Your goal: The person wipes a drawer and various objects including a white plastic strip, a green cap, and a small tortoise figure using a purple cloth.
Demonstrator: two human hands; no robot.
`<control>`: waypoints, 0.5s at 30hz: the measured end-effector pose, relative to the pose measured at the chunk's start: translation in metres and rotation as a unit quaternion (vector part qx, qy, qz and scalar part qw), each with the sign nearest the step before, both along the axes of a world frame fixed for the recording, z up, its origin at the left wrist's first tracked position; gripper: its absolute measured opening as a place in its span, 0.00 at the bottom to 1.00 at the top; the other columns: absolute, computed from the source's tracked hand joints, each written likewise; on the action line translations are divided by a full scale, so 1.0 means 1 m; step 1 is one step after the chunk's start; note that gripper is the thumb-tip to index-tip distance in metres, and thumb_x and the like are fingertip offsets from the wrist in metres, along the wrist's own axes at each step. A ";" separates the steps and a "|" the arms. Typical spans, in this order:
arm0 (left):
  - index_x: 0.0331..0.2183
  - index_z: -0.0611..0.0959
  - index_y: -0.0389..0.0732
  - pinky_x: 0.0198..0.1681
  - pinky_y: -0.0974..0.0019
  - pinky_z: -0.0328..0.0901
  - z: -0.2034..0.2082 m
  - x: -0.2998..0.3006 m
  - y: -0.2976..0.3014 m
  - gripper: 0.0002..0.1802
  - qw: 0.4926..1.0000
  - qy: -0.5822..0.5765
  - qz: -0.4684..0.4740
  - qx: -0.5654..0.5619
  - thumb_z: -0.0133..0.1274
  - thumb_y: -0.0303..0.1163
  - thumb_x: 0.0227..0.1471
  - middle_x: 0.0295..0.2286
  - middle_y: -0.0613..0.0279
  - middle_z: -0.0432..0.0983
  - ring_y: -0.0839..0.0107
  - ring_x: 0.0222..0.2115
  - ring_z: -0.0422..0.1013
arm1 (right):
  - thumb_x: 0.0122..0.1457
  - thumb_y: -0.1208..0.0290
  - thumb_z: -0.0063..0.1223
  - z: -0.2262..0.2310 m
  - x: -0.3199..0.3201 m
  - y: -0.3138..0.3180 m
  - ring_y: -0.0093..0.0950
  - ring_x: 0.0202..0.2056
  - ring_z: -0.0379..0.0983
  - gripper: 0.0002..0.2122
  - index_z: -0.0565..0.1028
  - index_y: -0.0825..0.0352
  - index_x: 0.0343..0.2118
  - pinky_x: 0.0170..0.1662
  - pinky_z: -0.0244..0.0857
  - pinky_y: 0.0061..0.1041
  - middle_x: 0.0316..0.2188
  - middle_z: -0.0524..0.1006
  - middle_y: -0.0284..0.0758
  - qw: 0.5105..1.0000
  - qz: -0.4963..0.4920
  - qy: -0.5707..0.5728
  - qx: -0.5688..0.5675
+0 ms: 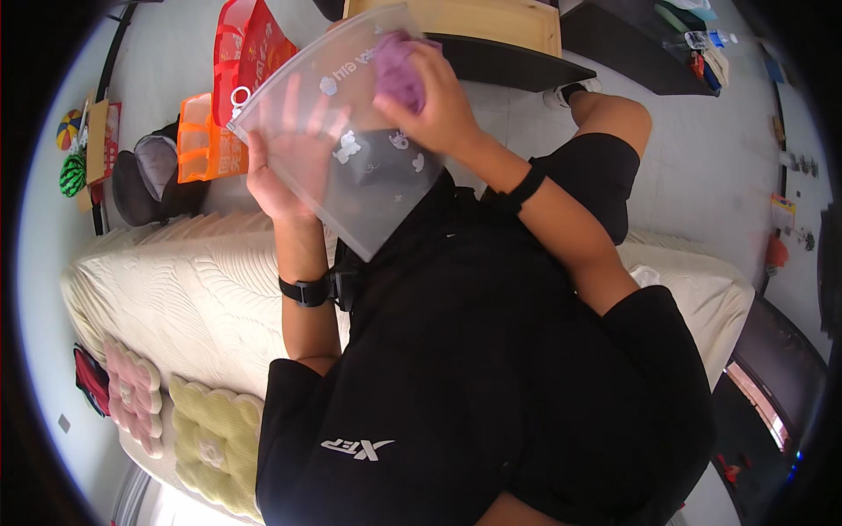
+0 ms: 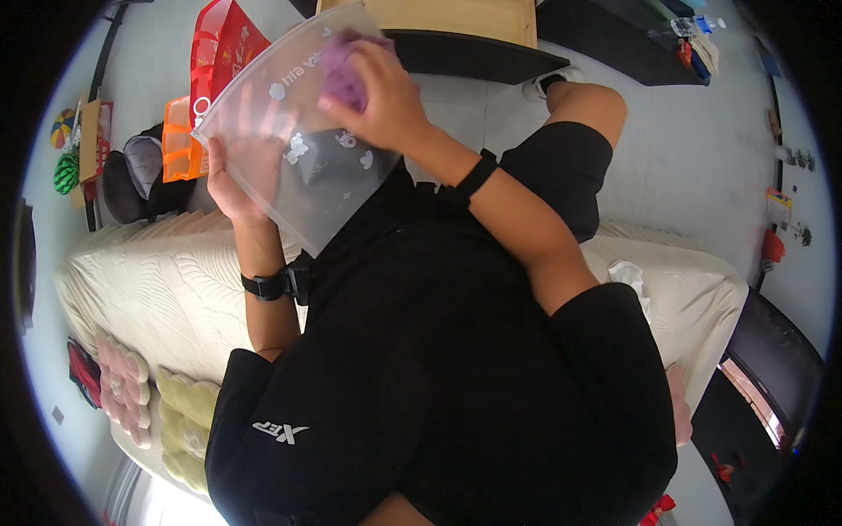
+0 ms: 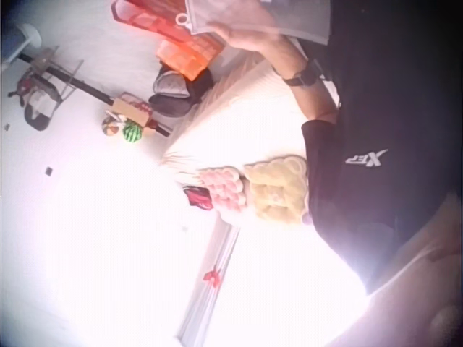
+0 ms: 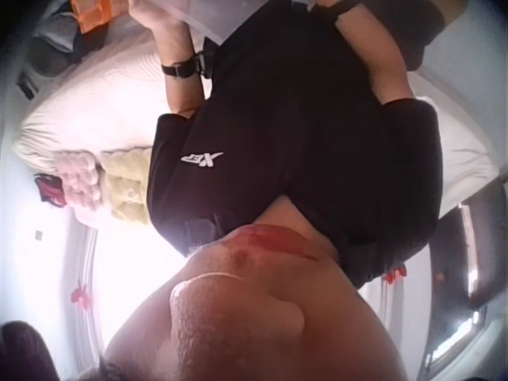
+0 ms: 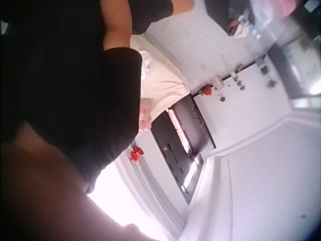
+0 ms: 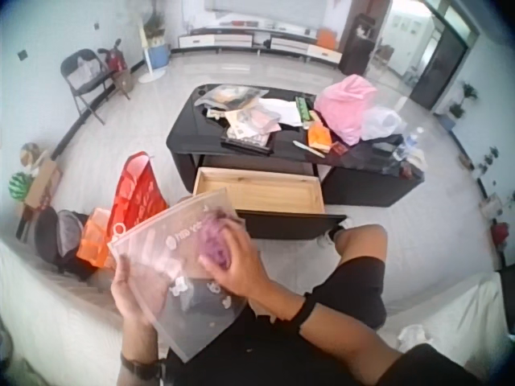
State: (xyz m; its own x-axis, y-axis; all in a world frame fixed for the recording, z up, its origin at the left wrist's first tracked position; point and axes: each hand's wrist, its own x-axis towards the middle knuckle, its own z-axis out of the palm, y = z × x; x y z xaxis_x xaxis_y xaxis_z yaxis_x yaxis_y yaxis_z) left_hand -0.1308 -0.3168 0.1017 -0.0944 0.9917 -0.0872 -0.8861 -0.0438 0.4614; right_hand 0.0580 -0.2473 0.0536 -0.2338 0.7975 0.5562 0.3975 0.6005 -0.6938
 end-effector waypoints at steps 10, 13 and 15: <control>0.58 0.60 0.42 0.59 0.32 0.41 0.013 0.013 0.005 0.31 1.000 0.009 0.024 -0.018 0.31 0.49 0.59 0.59 0.54 0.51 0.47 0.60 0.45 | 0.52 0.60 0.54 0.032 -0.012 -0.070 0.43 0.46 0.63 0.18 0.69 0.66 0.43 0.50 0.59 0.37 0.50 0.65 0.44 0.983 0.146 -0.054 0.096; 0.57 0.60 0.37 0.60 0.38 0.42 0.032 0.026 0.010 0.31 0.996 0.020 0.025 -0.088 0.29 0.47 0.59 0.58 0.54 0.55 0.50 0.60 0.47 | 0.46 0.50 0.58 0.040 -0.018 -0.089 0.43 0.44 0.63 0.23 0.69 0.63 0.38 0.48 0.60 0.38 0.50 0.66 0.42 0.960 0.223 -0.021 0.166; 0.57 0.61 0.37 0.60 0.36 0.41 0.032 0.025 0.009 0.32 1.000 -0.003 0.025 -0.015 0.29 0.47 0.58 0.57 0.53 0.57 0.52 0.60 0.47 | 0.42 0.44 0.60 0.049 -0.015 -0.086 0.42 0.44 0.64 0.27 0.68 0.61 0.36 0.47 0.61 0.38 0.49 0.66 0.41 0.954 0.233 0.009 0.186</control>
